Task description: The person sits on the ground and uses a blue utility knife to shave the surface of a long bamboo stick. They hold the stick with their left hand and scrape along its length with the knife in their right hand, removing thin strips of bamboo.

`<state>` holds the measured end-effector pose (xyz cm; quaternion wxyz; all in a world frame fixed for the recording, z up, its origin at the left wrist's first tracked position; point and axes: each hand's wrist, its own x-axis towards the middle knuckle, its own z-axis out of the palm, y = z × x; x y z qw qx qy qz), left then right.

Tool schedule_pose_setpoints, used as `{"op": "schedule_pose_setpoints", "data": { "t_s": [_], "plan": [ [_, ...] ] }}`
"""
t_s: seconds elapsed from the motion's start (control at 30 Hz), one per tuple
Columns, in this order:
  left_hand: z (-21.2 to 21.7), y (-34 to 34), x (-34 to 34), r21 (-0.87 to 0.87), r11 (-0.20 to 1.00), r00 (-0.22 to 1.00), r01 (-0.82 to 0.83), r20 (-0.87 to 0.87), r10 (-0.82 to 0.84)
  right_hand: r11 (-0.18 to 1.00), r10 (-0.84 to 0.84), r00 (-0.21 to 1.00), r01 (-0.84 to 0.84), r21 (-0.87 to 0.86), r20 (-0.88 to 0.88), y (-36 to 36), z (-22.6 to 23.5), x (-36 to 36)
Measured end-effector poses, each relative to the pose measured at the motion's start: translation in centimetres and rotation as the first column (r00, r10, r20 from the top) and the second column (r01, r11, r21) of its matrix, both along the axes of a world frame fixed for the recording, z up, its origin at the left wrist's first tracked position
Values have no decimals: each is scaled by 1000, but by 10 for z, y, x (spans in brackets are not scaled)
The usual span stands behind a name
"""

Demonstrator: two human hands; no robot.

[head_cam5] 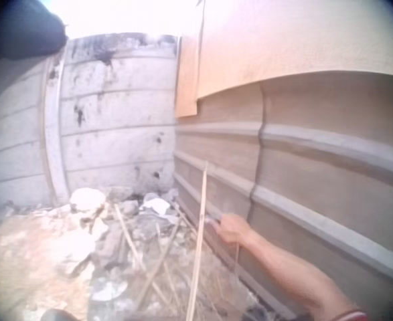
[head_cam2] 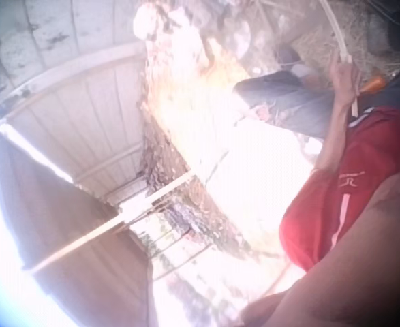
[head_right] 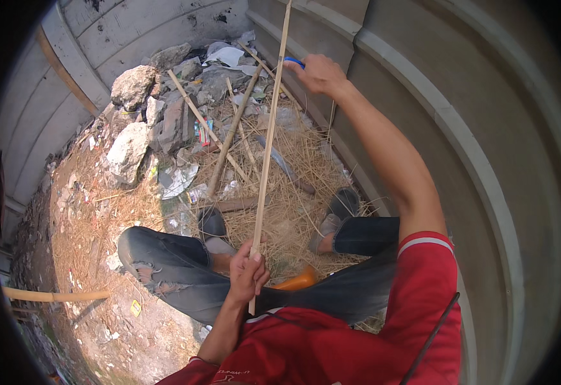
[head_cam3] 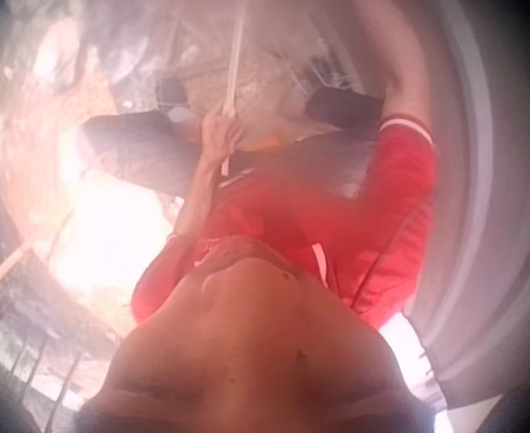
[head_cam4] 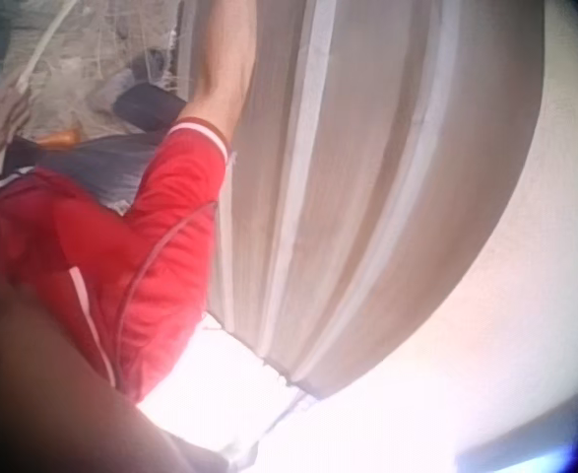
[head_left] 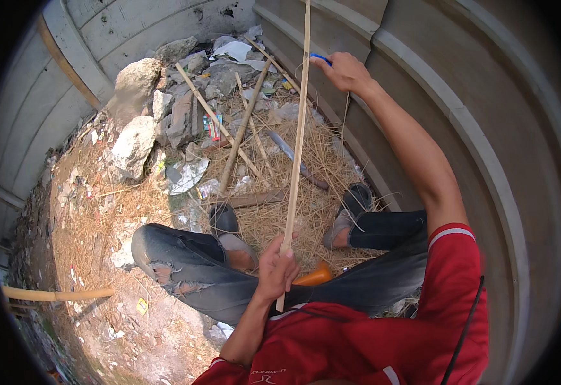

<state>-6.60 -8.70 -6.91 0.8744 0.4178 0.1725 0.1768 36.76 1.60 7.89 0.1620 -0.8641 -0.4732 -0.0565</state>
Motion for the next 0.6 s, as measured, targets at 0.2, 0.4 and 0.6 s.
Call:
{"op": "schedule_pose_setpoints", "data": {
  "t_s": [0.2,0.4,0.6],
  "plan": [
    [-15,-25,-65,41,976,969,215,-137,-207,910,-277,961,269,315,-18,-43,28,120],
    [-8,5,-34,84,957,961,277,-15,-277,957,-102,989,128,260,-111,-62,6,42],
    [-24,14,-63,-52,967,968,251,16,-250,990,80,965,-48,134,-248,-81,-12,-37]
  ]
}}
